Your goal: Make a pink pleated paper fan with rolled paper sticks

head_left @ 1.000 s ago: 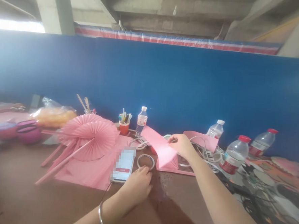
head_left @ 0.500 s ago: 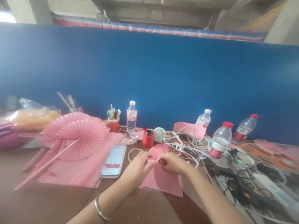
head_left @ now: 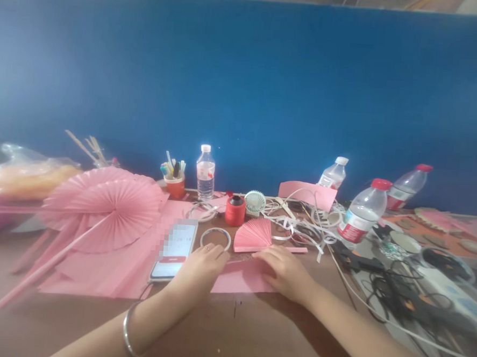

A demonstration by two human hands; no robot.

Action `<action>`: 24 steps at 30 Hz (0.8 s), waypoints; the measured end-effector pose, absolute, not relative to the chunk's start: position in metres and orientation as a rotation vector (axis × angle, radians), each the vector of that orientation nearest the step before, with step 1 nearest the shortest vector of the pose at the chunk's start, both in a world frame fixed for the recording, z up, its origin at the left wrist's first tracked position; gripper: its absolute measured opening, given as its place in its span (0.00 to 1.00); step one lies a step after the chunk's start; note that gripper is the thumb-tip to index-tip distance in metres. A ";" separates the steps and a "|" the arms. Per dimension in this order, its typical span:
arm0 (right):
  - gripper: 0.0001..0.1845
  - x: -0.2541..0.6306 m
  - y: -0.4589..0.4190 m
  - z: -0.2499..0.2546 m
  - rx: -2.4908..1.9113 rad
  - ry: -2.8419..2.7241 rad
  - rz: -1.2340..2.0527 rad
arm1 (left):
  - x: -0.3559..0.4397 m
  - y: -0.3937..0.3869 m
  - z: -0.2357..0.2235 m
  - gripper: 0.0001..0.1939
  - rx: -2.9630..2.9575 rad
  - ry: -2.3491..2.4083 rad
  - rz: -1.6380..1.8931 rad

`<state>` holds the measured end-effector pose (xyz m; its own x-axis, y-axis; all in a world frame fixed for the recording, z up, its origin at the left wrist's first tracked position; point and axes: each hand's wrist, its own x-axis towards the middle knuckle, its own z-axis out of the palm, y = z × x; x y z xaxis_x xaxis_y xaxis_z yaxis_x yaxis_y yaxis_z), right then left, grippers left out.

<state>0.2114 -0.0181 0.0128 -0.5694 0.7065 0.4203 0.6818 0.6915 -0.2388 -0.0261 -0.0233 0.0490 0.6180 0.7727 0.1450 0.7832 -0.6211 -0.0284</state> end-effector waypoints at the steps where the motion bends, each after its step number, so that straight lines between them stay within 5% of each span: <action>1: 0.13 0.214 -0.020 0.011 -1.044 -2.418 0.016 | -0.029 -0.025 0.049 0.10 -2.734 -1.264 -0.137; 6: 0.10 0.223 -0.029 0.002 -0.813 -2.548 -0.164 | -0.044 -0.033 0.038 0.10 -2.796 -1.094 -0.063; 24: 0.19 0.251 -0.018 0.008 -0.717 -2.721 0.290 | -0.060 -0.027 0.029 0.13 -3.167 -0.922 -0.448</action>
<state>0.2507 -0.0179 0.0079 -0.8260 0.5076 0.2452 0.4444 0.8540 -0.2706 -0.0604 -0.0273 0.0287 0.8119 0.5476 0.2022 0.4976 -0.8304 0.2507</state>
